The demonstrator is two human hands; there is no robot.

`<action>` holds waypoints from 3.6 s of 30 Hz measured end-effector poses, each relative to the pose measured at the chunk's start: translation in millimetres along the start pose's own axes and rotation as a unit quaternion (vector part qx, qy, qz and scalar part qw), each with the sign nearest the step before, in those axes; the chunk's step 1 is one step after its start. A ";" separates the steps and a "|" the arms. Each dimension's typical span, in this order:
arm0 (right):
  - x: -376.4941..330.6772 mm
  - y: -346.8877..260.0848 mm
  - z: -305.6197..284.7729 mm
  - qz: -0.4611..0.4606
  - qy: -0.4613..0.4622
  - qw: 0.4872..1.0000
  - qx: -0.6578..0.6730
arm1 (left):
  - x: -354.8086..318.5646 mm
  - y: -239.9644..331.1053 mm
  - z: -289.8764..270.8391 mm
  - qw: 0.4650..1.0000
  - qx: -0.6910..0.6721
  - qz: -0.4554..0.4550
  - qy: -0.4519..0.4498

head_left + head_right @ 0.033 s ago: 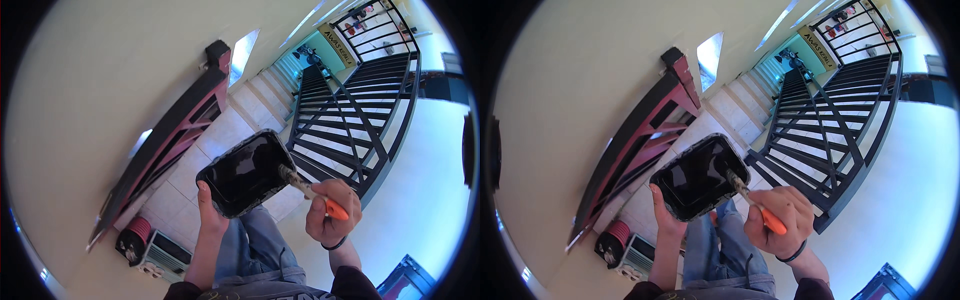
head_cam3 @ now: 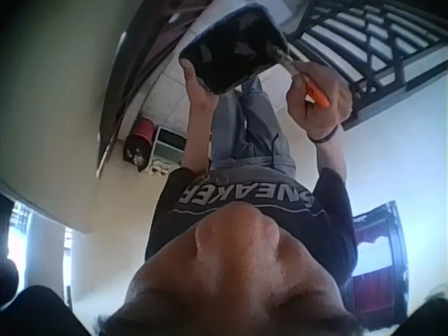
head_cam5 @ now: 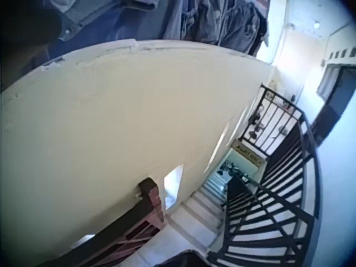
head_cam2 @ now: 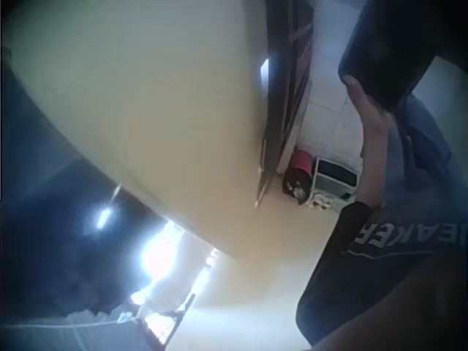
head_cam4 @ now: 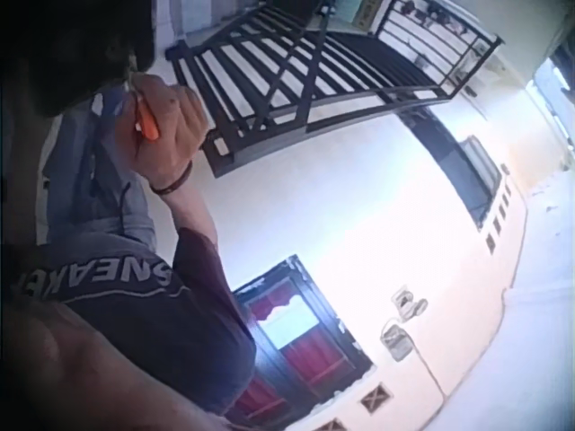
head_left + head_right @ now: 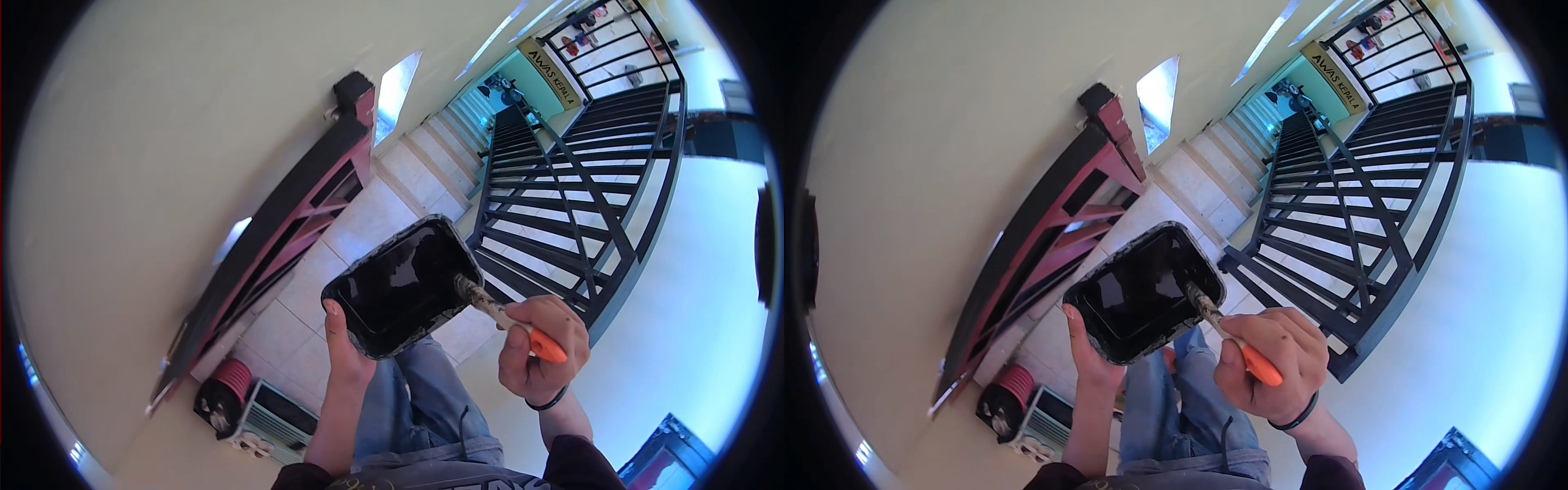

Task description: The person paints a metal gate using a paintbrush dipped in a paint container, repositions the gate against the wall, and paints the frame of the gate.

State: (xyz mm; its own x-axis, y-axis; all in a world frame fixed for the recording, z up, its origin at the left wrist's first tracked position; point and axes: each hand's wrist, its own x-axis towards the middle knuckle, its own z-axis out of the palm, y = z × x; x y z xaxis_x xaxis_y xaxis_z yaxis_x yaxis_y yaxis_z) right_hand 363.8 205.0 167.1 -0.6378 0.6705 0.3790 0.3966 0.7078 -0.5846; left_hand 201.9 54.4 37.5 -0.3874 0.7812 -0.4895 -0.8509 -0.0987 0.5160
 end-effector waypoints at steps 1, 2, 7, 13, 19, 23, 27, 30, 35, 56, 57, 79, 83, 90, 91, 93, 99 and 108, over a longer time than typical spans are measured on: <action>-1.8 1.6 3.9 0.006 0.013 1.000 0.005 | -1.0 2.6 -1.3 1.000 0.014 0.000 -0.005; -3.5 2.6 4.5 0.008 0.010 1.000 0.007 | -0.3 2.0 -0.8 0.999 0.016 -0.006 0.027; -9.7 8.3 12.0 0.038 0.033 0.999 0.010 | 10.0 8.3 7.3 0.997 0.059 -0.025 0.050; -13.1 14.8 17.8 0.076 0.045 0.996 0.006 | 27.5 10.0 10.9 0.997 0.065 -0.045 0.007; -18.8 18.8 12.9 0.116 0.031 0.993 -0.012 | 39.6 4.3 11.8 0.995 0.075 -0.065 -0.011; -22.8 15.1 9.8 0.135 0.011 0.990 -0.040 | 38.4 -0.1 14.6 0.994 0.082 -0.068 -0.022; -31.9 9.7 7.9 0.117 0.025 0.992 -0.038 | 26.0 -6.4 9.9 0.997 0.040 -0.060 0.000; -34.5 3.3 7.3 0.087 0.045 0.995 -0.004 | 12.8 -2.6 7.0 0.998 0.029 -0.051 0.001; -49.6 -16.6 15.7 0.080 0.035 0.996 0.023 | -24.8 -0.6 -18.1 0.999 -0.001 -0.033 0.021; -203.3 -75.9 237.3 0.108 0.029 0.980 0.165 | -105.9 -8.4 -269.6 0.996 0.008 -0.014 0.084; -205.2 -65.9 253.6 0.072 0.032 0.984 0.162 | -100.1 -17.2 -286.5 0.996 0.007 -0.004 0.086; -304.0 63.7 503.3 -0.062 -0.035 0.942 0.329 | -17.5 -137.2 -524.8 0.991 -0.039 0.092 0.094; -318.9 32.9 500.6 -0.075 -0.045 0.918 0.387 | -62.0 -128.4 -530.7 0.979 -0.041 0.154 0.125; -334.9 -5.6 501.5 -0.129 -0.033 0.932 0.337 | -89.4 -123.0 -550.6 0.962 -0.055 0.235 0.129; -338.8 -8.5 502.8 -0.130 -0.033 0.933 0.334 | -91.1 -126.6 -554.3 0.962 -0.062 0.237 0.124; -344.5 -20.1 504.4 -0.124 -0.035 0.937 0.325 | -91.5 -127.7 -564.8 0.962 -0.071 0.242 0.106; -345.6 -55.7 511.2 -0.197 -0.024 0.966 0.165 | -82.4 -132.4 -593.9 0.959 -0.091 0.247 0.104; -345.3 -90.6 528.0 -0.186 -0.010 0.972 0.143 | -70.9 -138.9 -620.6 0.951 -0.146 0.246 0.116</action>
State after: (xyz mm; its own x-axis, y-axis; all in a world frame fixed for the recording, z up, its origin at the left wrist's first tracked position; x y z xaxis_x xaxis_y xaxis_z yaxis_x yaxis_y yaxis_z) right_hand 199.5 -208.2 -289.6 -0.7158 0.3741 0.5897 -0.0609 0.8078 -0.5863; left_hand 127.4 -369.8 -435.8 -0.8027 0.4431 -0.3992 -0.5963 -0.6104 0.5215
